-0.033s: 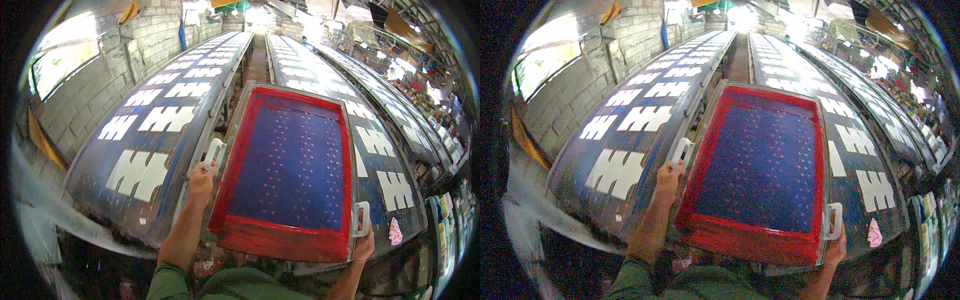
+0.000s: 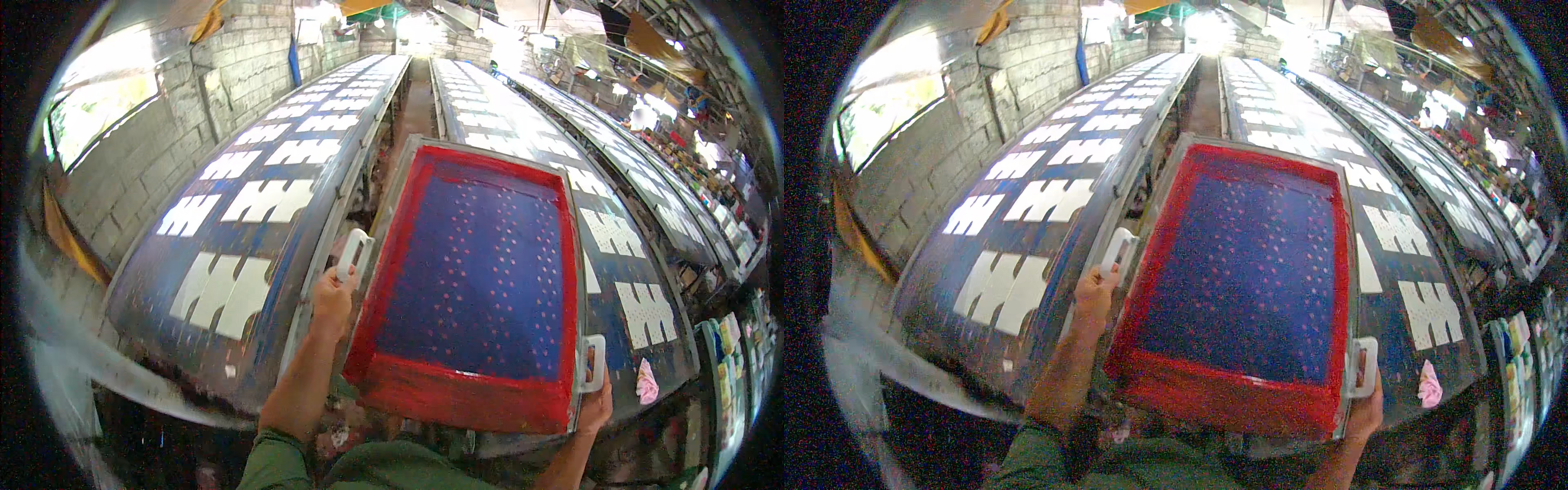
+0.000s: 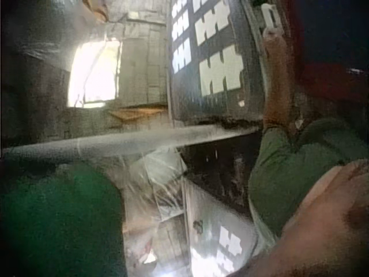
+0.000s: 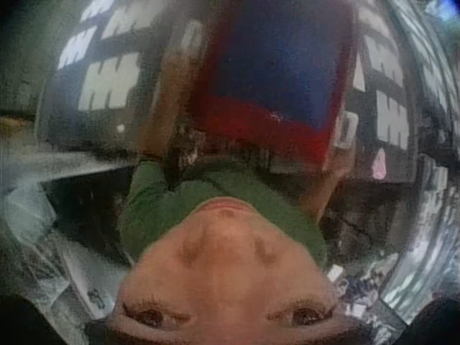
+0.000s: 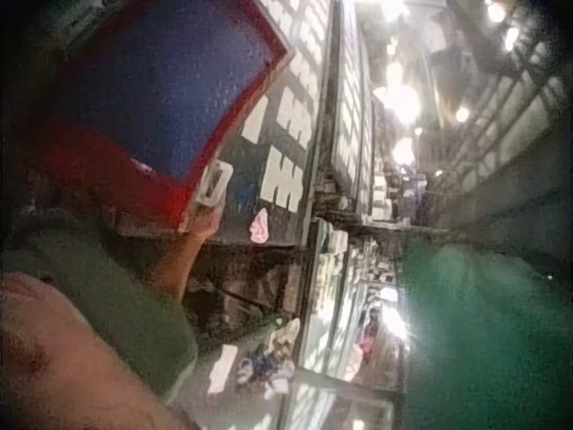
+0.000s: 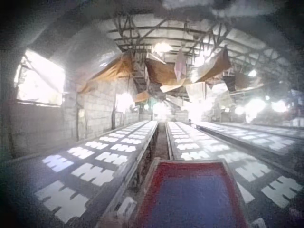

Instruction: The person aligns a screen printing frame over white fabric pieces laid out on a table and uses a squeegee to pull red ink across the mesh, imprinting a dotted pattern. The person repeats this process on multiple fabric pieces along the table.

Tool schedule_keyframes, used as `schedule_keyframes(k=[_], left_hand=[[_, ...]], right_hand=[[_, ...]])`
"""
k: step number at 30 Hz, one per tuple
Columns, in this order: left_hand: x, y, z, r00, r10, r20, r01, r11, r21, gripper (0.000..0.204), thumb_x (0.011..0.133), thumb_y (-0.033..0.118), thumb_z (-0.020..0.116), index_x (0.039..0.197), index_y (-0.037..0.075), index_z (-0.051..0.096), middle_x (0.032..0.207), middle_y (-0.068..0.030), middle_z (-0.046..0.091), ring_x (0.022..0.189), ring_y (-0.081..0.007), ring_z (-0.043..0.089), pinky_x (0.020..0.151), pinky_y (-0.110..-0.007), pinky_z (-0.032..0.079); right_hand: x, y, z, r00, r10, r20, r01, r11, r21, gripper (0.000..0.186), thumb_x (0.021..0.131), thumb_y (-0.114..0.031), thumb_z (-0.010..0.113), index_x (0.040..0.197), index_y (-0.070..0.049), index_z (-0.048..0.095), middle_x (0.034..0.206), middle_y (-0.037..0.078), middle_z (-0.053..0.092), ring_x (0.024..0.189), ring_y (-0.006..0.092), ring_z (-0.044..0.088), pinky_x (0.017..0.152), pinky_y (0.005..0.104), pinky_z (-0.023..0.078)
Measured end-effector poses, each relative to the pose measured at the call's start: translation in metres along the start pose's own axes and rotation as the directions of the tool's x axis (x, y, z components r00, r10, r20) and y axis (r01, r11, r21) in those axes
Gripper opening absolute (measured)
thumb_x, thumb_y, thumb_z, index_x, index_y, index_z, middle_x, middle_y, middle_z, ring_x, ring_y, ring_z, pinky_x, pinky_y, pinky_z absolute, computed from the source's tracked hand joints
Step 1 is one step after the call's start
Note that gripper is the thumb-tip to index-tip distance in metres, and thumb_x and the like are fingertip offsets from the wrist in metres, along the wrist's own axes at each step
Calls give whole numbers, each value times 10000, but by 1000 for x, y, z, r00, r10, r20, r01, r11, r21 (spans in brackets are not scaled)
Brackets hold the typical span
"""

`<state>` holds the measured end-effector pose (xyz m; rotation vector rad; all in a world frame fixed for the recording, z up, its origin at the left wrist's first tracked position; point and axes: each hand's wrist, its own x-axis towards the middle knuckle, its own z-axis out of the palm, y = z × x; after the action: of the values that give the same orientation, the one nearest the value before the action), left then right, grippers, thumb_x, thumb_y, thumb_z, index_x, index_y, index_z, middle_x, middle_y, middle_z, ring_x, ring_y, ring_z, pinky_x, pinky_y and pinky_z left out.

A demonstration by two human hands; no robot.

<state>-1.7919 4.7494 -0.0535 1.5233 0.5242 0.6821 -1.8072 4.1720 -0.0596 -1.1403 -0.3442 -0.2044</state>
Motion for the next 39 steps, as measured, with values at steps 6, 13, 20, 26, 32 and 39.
schedule_keyframes(k=[6, 13, 20, 26, 32, 39], left_hand=[[95, 7, 113, 974, 43, 222, -37, 999, -32, 293, 1018, 252, 774, 1194, 18, 779, 1053, -24, 753, 959, -120, 663, 886, -294, 512], [114, -20, 227, 915, 22, 403, 45, 987, -156, 300, 979, 162, 766, 1231, 2, 736, 986, -11, 709, 891, -111, 643, 803, -310, 532], [88, -6, 298, 786, 116, 607, -5, 983, -182, 280, 970, 202, 760, 1168, 8, 719, 946, -27, 709, 851, -124, 655, 739, -330, 551], [74, -4, 328, 722, 109, 684, 61, 974, -220, 306, 933, 222, 792, 1128, 0, 715, 922, -31, 688, 832, -136, 638, 730, -341, 533], [96, -13, 322, 660, 7, 751, 174, 971, -162, 358, 933, 265, 817, 1147, -2, 715, 937, -28, 678, 870, -150, 637, 777, -348, 539], [158, -11, 291, 704, -10, 710, 282, 922, -266, 453, 934, 278, 834, 1238, -36, 717, 1051, -107, 759, 966, -190, 697, 900, -357, 554]], right_hand=[[35, 46, -49, 986, -42, -159, 18, 988, -152, 938, 1093, -617, 464, 1717, 67, 315, 1763, 221, 392, 1590, 401, 426, 1322, 548, 320], [15, 11, -104, 922, -209, -325, 127, 959, -255, 975, 1079, -621, 508, 1705, 97, 301, 1752, 246, 387, 1614, 411, 381, 1339, 566, 285], [-1, -40, -82, 856, -318, -408, 148, 906, -396, 976, 1077, -620, 513, 1705, 96, 301, 1750, 246, 390, 1611, 412, 388, 1335, 568, 294], [19, -47, -27, 840, -338, -423, 123, 880, -459, 977, 1075, -619, 517, 1706, 95, 301, 1748, 247, 393, 1607, 413, 394, 1331, 569, 302], [55, -38, 31, 851, -343, -397, 132, 872, -471, 978, 1074, -618, 522, 1706, 95, 300, 1746, 247, 397, 1604, 415, 399, 1328, 570, 310], [79, -44, 80, 886, -314, -342, 124, 870, -477, 979, 1072, -617, 527, 1706, 94, 300, 1743, 247, 400, 1601, 416, 406, 1324, 572, 320]])
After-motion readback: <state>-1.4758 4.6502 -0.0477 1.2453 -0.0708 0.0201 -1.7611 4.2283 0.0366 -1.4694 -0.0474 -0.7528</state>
